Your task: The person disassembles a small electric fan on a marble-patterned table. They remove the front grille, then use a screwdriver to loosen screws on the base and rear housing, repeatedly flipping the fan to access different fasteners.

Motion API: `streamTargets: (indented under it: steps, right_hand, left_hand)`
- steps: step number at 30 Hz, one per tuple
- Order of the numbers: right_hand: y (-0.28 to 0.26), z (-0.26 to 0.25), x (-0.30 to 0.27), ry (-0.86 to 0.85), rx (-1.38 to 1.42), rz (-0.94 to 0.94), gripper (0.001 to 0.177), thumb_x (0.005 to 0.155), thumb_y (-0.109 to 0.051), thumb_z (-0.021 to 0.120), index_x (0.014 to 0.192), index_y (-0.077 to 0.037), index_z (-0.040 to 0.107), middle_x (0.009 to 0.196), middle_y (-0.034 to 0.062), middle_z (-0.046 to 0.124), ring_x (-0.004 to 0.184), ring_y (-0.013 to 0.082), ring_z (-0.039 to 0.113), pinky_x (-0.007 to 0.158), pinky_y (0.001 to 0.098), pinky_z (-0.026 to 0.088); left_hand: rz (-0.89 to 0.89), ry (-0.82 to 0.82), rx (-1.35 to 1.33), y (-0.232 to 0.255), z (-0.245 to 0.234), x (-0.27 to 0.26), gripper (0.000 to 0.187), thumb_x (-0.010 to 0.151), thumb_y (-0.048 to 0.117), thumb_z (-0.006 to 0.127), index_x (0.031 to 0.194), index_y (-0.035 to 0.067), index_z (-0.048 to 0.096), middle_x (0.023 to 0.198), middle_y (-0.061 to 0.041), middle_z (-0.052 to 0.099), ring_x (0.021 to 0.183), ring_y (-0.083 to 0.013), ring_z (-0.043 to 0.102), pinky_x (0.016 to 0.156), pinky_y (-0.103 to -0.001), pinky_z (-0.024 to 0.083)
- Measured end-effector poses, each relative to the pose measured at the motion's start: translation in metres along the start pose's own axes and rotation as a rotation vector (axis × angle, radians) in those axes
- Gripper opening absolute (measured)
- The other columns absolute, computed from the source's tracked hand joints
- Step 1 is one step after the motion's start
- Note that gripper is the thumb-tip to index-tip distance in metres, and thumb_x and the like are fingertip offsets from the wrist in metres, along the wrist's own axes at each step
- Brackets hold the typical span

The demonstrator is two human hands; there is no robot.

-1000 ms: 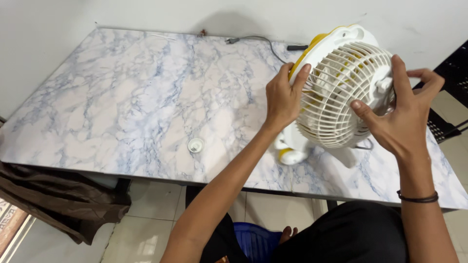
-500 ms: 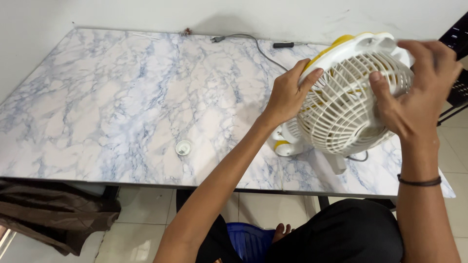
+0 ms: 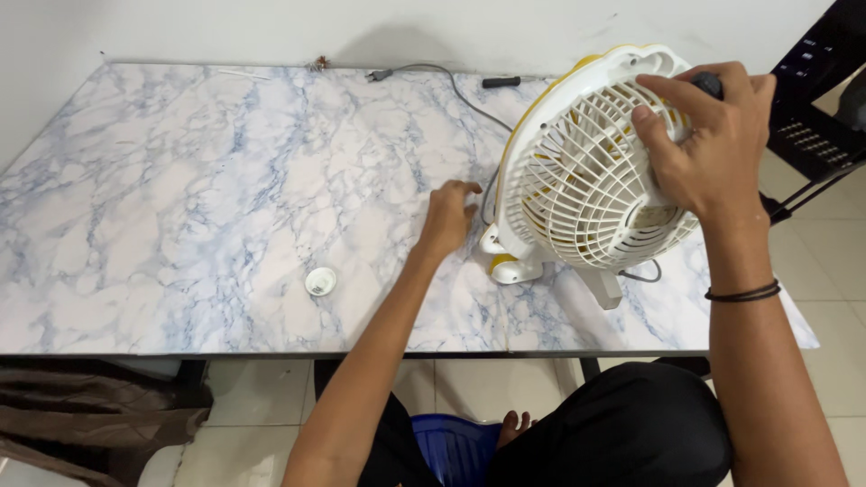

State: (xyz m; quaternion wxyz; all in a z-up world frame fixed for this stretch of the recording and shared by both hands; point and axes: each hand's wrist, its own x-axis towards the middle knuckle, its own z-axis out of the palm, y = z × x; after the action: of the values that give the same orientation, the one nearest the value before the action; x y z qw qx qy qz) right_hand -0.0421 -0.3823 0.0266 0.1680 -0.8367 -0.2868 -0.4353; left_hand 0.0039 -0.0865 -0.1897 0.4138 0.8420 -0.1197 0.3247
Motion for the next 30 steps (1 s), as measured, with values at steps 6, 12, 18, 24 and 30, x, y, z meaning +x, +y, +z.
streamTargets:
  steps: [6,12,18,24,30]
  right_hand:
    - [0.011,0.002,-0.010,0.015,-0.068,-0.062,0.029,0.103,-0.029,0.067,0.127,-0.017,0.078,0.112,0.0049,0.056,0.112,0.0266,0.041,0.099,0.0376,0.042]
    - [0.012,0.004,-0.008,0.022,-0.068,-0.059,0.029,0.105,-0.031,0.068,0.128,-0.018,0.080,0.111,0.0046,0.057,0.109,0.0265,0.041,0.098,0.0376,0.041]
    - [0.006,0.006,-0.003,0.034,-0.078,-0.069,0.033,0.102,-0.032,0.066,0.128,-0.018,0.080,0.111,0.0061,0.057,0.108,0.0276,0.041,0.097,0.0405,0.040]
    - [0.006,0.018,0.003,0.044,-0.024,0.076,0.029,0.104,-0.039,0.067,0.119,-0.018,0.081,0.103,0.0092,0.052,0.102,0.0308,0.038,0.088,0.0471,0.038]
    - [0.022,0.036,0.003,0.108,-0.290,-0.030,0.031,0.100,-0.040,0.067,0.117,-0.020,0.083,0.091,0.0089,0.049,0.101,0.0290,0.041,0.082,0.0434,0.037]
  left_hand:
    - [0.174,-0.067,0.290,-0.011,0.011,-0.024,0.021,0.084,-0.001,0.058,0.093,0.005,0.076,0.112,-0.013,0.071,0.099,-0.0366,0.058,0.089,-0.044,0.051]
    - [0.163,-0.159,0.397,-0.008,0.005,-0.023,0.013,0.083,-0.003,0.060,0.086,0.003,0.071,0.103,-0.012,0.068,0.099,-0.0354,0.059,0.088,-0.042,0.054]
    - [0.178,-0.216,0.481,0.004,-0.004,-0.030,0.018,0.078,-0.008,0.062,0.090,0.002,0.071,0.102,-0.014,0.067,0.095,-0.0350,0.060,0.085,-0.041,0.055]
    - [0.241,-0.317,0.445,0.029,-0.048,-0.046,0.036,0.073,-0.014,0.062,0.104,0.002,0.070,0.101,-0.017,0.064,0.092,-0.0361,0.060,0.084,-0.044,0.052]
    - [-0.006,-0.229,0.086,0.067,-0.123,-0.061,0.022,0.089,-0.014,0.057,0.100,0.004,0.065,0.097,-0.013,0.064,0.093,-0.0315,0.059,0.085,-0.042,0.051]
